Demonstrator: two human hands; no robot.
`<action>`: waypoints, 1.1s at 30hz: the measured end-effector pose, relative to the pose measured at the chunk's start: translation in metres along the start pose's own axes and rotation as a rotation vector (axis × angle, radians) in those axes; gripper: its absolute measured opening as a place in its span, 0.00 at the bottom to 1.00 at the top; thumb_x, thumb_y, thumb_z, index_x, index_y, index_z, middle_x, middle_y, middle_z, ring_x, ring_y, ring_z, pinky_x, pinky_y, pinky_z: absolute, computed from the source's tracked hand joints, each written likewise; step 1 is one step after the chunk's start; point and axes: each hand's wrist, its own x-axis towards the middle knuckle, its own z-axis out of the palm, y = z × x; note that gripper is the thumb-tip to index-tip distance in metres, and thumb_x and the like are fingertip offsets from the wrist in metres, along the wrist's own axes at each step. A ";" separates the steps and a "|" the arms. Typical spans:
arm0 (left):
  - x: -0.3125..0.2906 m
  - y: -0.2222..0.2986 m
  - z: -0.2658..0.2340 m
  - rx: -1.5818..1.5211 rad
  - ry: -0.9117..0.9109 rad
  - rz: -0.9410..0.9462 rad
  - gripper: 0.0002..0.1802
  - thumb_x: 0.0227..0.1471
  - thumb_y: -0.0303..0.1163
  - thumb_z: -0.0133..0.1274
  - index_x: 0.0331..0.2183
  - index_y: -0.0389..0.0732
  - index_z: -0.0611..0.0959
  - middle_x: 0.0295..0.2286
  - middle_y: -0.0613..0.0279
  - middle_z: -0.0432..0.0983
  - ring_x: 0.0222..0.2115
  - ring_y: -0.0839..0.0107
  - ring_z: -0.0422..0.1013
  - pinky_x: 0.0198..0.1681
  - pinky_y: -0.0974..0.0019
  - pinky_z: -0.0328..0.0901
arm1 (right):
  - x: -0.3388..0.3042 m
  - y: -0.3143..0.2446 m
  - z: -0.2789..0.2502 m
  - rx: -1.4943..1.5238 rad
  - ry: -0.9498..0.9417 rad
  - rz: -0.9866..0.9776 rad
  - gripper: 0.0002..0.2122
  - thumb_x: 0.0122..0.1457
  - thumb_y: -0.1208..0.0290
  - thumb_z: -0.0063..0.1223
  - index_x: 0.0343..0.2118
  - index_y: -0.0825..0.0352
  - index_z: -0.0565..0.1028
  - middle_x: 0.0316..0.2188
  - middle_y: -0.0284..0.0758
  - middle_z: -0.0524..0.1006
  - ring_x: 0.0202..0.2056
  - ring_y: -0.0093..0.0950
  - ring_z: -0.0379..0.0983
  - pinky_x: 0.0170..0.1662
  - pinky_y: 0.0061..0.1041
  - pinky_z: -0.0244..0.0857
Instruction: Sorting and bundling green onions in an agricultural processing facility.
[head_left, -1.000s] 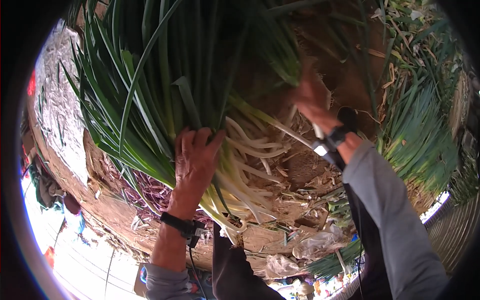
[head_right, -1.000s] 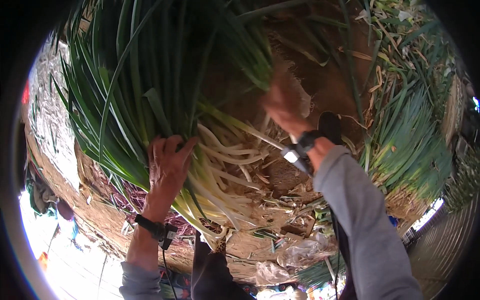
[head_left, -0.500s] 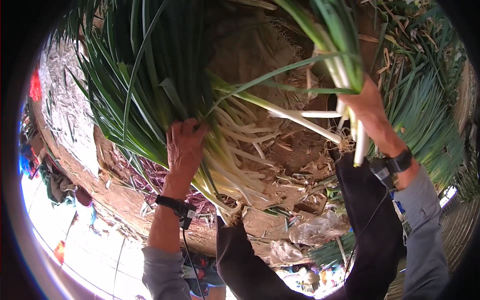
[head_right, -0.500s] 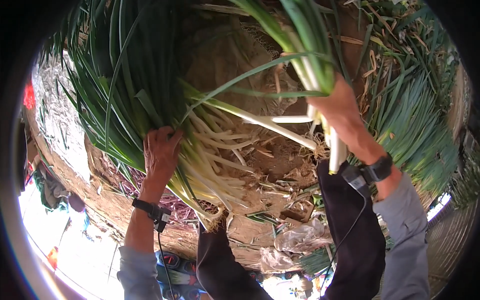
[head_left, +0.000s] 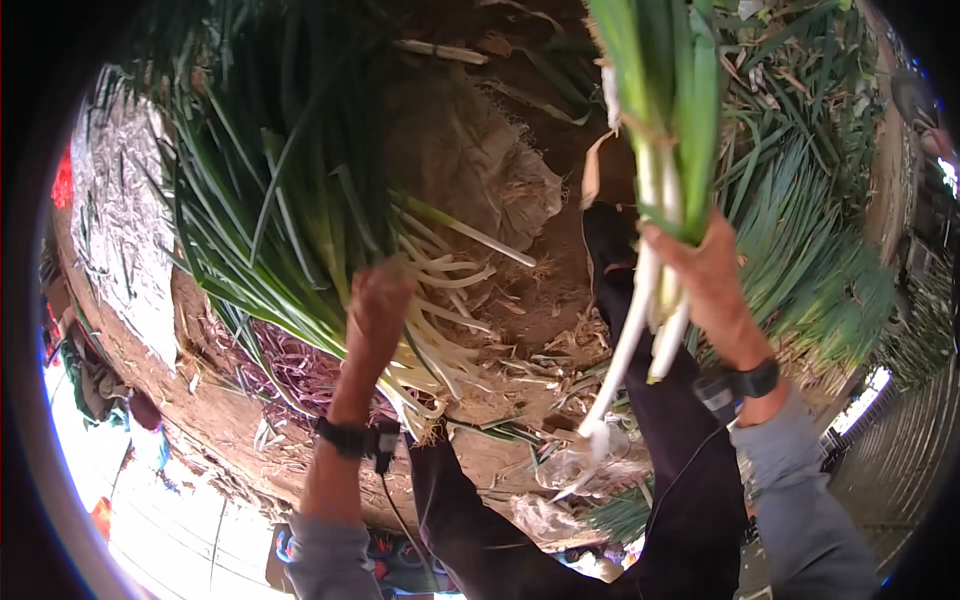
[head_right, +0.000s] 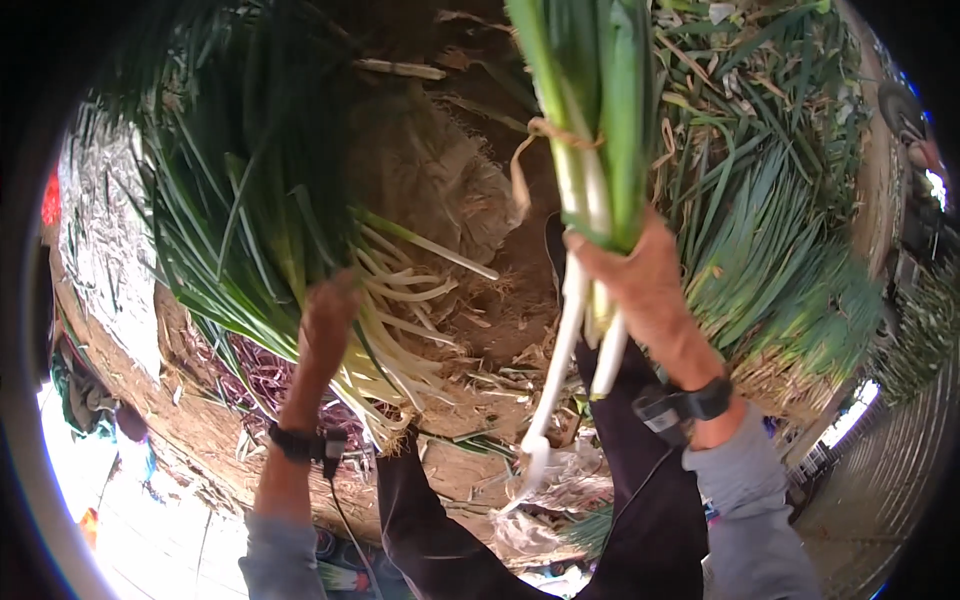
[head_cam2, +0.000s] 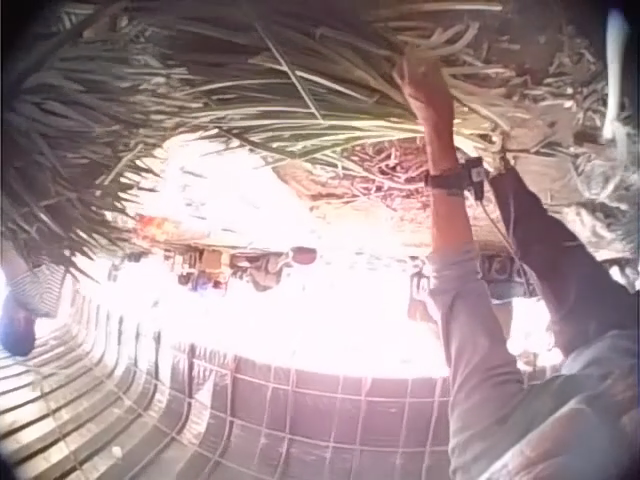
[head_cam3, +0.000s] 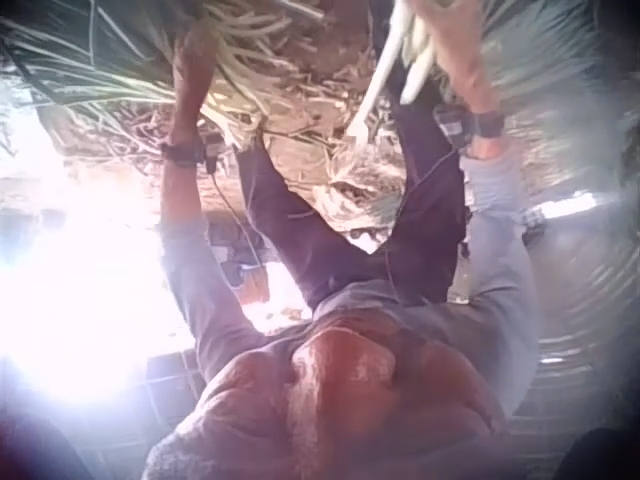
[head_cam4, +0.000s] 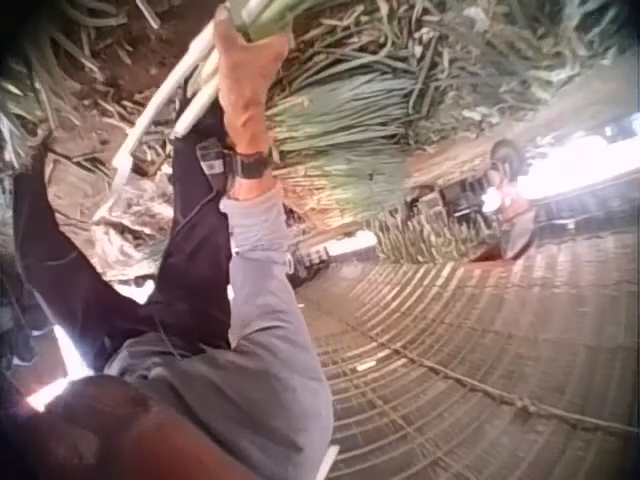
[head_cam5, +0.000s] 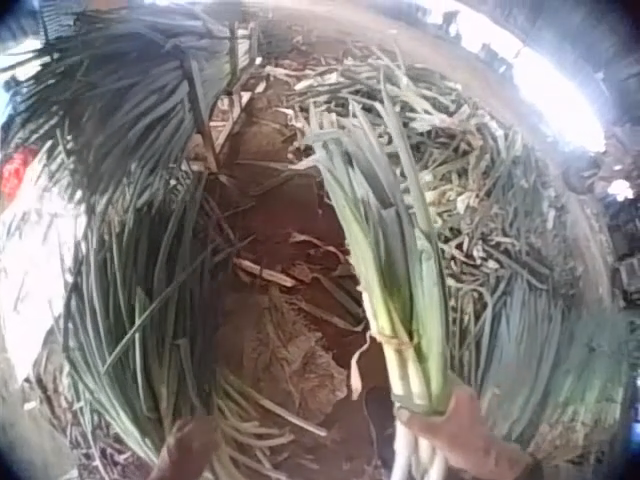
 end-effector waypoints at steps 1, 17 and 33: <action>-0.020 -0.006 -0.005 0.030 -0.068 0.147 0.13 0.55 0.27 0.57 0.44 0.41 0.84 0.47 0.51 0.75 0.41 0.58 0.75 0.44 0.57 0.71 | -0.008 -0.007 0.011 -0.044 -0.017 0.015 0.22 0.52 0.65 0.64 0.47 0.71 0.71 0.34 0.34 0.76 0.31 0.22 0.74 0.36 0.24 0.73; -0.253 0.107 -0.072 -0.993 0.537 -0.594 0.23 0.60 0.19 0.48 0.56 0.35 0.70 0.42 0.53 0.73 0.39 0.70 0.72 0.41 0.70 0.68 | -0.165 -0.073 0.300 0.004 -0.460 -0.102 0.20 0.52 0.74 0.66 0.47 0.71 0.73 0.38 0.34 0.79 0.38 0.21 0.77 0.42 0.23 0.72; -0.451 0.030 -0.125 -1.056 0.853 -0.991 0.18 0.63 0.26 0.48 0.54 0.35 0.73 0.39 0.61 0.69 0.33 0.75 0.69 0.36 0.70 0.67 | -0.319 -0.055 0.508 0.097 -0.918 0.186 0.32 0.54 0.64 0.68 0.59 0.67 0.64 0.47 0.38 0.76 0.47 0.30 0.75 0.49 0.32 0.73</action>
